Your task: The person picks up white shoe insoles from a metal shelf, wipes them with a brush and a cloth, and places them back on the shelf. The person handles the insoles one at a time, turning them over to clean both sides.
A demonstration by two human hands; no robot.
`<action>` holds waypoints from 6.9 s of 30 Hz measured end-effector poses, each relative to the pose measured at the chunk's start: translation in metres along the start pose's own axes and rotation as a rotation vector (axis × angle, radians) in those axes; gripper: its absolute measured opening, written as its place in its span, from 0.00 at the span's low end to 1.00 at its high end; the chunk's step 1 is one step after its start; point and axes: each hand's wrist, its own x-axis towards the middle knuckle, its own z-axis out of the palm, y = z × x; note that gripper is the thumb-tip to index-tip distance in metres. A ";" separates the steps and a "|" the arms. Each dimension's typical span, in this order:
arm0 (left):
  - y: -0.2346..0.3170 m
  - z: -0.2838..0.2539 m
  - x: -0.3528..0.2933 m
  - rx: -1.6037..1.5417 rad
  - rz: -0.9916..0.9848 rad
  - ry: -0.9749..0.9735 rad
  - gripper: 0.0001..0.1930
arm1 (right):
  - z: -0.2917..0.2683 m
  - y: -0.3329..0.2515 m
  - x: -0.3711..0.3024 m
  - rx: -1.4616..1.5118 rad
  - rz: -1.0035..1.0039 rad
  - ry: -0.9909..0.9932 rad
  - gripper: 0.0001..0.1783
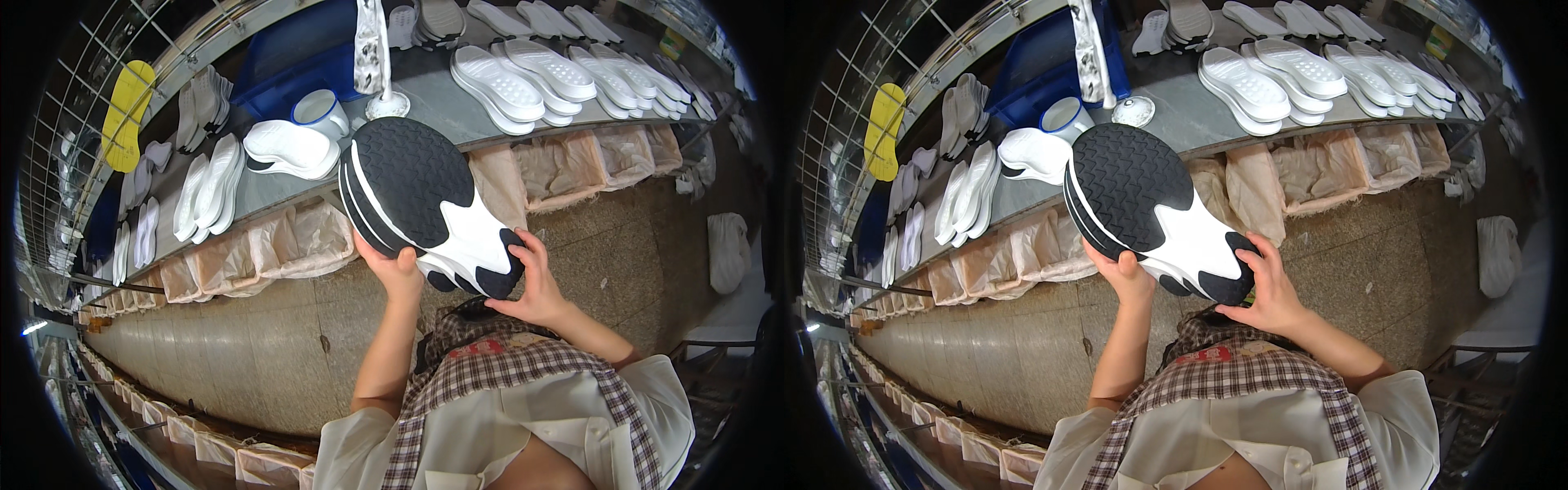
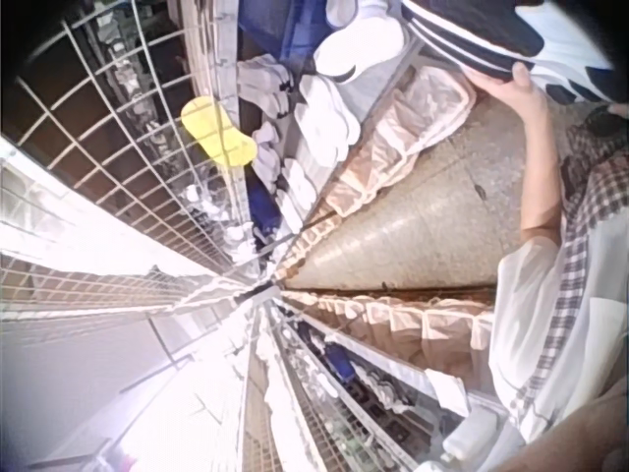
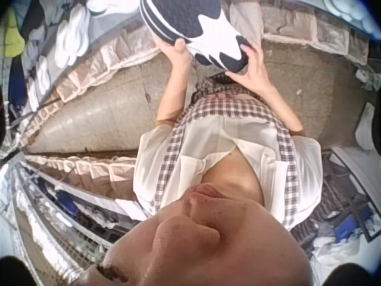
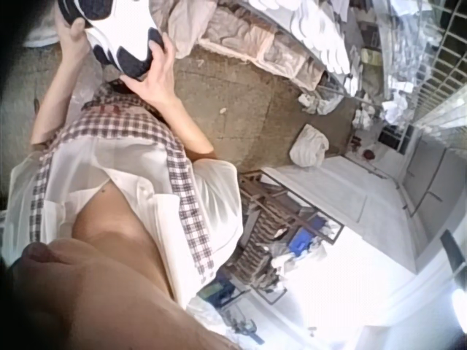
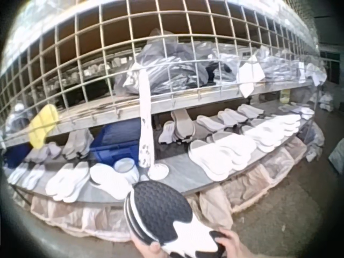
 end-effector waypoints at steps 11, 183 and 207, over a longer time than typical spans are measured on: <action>-0.002 0.005 -0.001 0.013 -0.037 -0.031 0.61 | 0.004 0.007 -0.003 0.000 0.063 -0.011 0.52; -0.038 0.011 -0.039 -0.051 -0.614 0.026 0.32 | -0.055 0.017 -0.075 1.764 0.595 0.487 0.41; -0.174 0.342 -0.138 -0.081 -0.835 -0.540 0.30 | -0.242 0.209 -0.155 2.183 0.638 0.773 0.42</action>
